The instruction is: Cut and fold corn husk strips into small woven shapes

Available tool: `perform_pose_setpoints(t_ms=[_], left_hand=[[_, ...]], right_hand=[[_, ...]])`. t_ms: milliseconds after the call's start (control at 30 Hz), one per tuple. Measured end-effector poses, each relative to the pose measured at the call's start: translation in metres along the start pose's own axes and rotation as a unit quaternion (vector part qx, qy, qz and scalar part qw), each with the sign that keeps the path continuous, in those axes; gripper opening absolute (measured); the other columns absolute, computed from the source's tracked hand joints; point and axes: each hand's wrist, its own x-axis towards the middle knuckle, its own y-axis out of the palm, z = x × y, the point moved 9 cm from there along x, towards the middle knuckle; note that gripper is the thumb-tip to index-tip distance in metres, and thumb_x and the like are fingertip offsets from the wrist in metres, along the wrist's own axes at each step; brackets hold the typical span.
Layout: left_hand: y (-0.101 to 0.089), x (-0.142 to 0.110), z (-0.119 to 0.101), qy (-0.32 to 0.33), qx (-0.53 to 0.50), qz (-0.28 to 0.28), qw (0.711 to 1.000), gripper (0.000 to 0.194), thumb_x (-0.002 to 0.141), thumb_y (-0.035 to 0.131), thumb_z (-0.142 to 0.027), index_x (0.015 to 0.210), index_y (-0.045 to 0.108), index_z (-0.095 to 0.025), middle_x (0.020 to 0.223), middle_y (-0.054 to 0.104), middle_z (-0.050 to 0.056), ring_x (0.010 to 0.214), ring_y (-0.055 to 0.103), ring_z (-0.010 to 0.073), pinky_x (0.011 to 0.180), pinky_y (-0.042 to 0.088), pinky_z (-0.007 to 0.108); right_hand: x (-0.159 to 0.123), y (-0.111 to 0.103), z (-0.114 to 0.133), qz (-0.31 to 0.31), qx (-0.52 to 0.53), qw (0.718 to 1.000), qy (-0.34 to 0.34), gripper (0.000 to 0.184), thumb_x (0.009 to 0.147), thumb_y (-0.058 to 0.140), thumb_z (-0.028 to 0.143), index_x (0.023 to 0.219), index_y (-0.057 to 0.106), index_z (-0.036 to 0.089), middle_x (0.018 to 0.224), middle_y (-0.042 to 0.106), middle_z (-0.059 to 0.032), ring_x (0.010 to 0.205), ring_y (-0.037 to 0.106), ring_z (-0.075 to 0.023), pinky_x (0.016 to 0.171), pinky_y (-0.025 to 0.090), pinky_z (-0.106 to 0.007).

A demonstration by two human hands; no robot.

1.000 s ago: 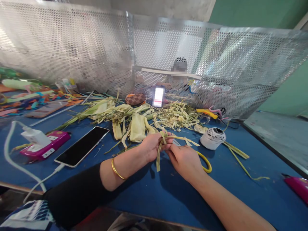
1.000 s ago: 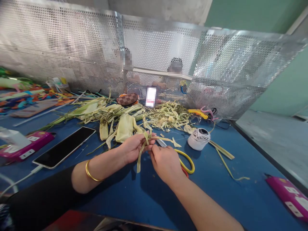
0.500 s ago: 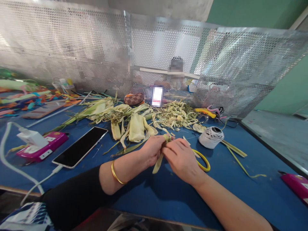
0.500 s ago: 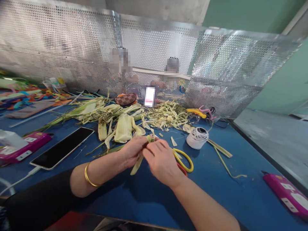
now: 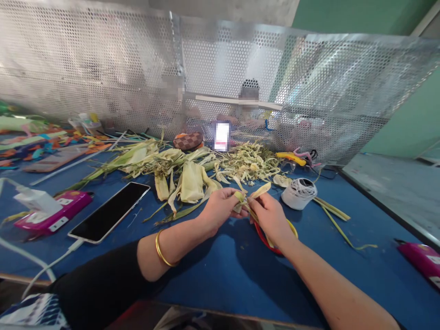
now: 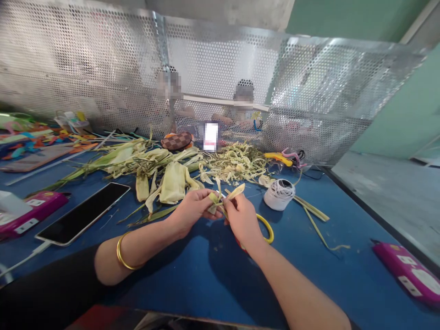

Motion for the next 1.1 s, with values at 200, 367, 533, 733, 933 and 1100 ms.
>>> perform_pose_setpoints(t_ms=[200,367,533,733,933,1100], left_hand=[[0.001,0.000,0.002,-0.028,-0.034,0.029,0.999,0.009,0.079,0.063,-0.019,0.075,0.063,-0.011,0.067,0.069,0.007,0.058,0.065,0.0105,0.058,0.052,0.019],[0.006,-0.001,0.001,-0.057,-0.080,0.069,0.993,0.012,0.078,0.055,-0.008,0.079,0.067,-0.010,0.069,0.070,0.008,0.063,0.067,0.0126,0.064,0.055,0.022],[0.005,0.000,0.000,-0.054,-0.074,0.066,0.994,0.009,0.083,0.055,-0.010,0.079,0.063,-0.011,0.068,0.070,0.009,0.061,0.067,0.0119,0.060,0.054,0.019],[0.007,0.000,0.000,-0.057,-0.121,0.082,0.988,0.009,0.076,0.054,-0.007,0.076,0.062,-0.011,0.076,0.070,0.009,0.071,0.069,0.0152,0.065,0.056,0.023],[-0.001,0.000,-0.002,-0.015,-0.050,0.031,0.998,0.013,0.069,0.073,-0.019,0.075,0.064,-0.011,0.071,0.066,0.005,0.061,0.062,0.0102,0.056,0.051,0.020],[-0.022,0.005,-0.002,-0.001,-0.046,-0.074,0.996,0.011,0.071,0.071,-0.020,0.071,0.061,-0.013,0.066,0.064,0.003,0.060,0.061,0.0112,0.044,0.042,0.017]], right_hand=[[0.000,0.011,-0.019,0.032,0.182,0.977,0.104,0.027,0.066,0.067,0.043,0.069,0.058,0.018,0.052,0.056,0.0033,0.043,0.047,-0.0111,0.042,0.035,-0.024],[-0.001,0.012,-0.019,0.043,0.273,0.950,0.146,0.027,0.058,0.074,0.038,0.063,0.059,0.016,0.047,0.055,0.0034,0.040,0.044,-0.0084,0.040,0.033,-0.022],[-0.003,0.015,-0.017,0.059,0.322,0.929,0.170,0.027,0.057,0.075,0.037,0.062,0.060,0.015,0.048,0.057,0.0020,0.037,0.045,-0.0073,0.038,0.036,-0.021],[-0.001,0.017,-0.019,0.063,0.352,0.918,0.171,0.027,0.060,0.075,0.035,0.062,0.059,0.014,0.048,0.057,0.0015,0.037,0.044,-0.0061,0.037,0.036,-0.019],[-0.005,0.024,-0.018,0.085,0.344,0.919,0.171,0.026,0.062,0.074,0.035,0.065,0.061,0.013,0.052,0.059,0.0003,0.040,0.049,-0.0075,0.039,0.039,-0.020],[-0.007,0.025,-0.018,0.073,0.312,0.934,0.157,0.020,0.066,0.070,0.031,0.072,0.058,0.017,0.061,0.063,0.0011,0.043,0.055,-0.0096,0.043,0.043,-0.022]])
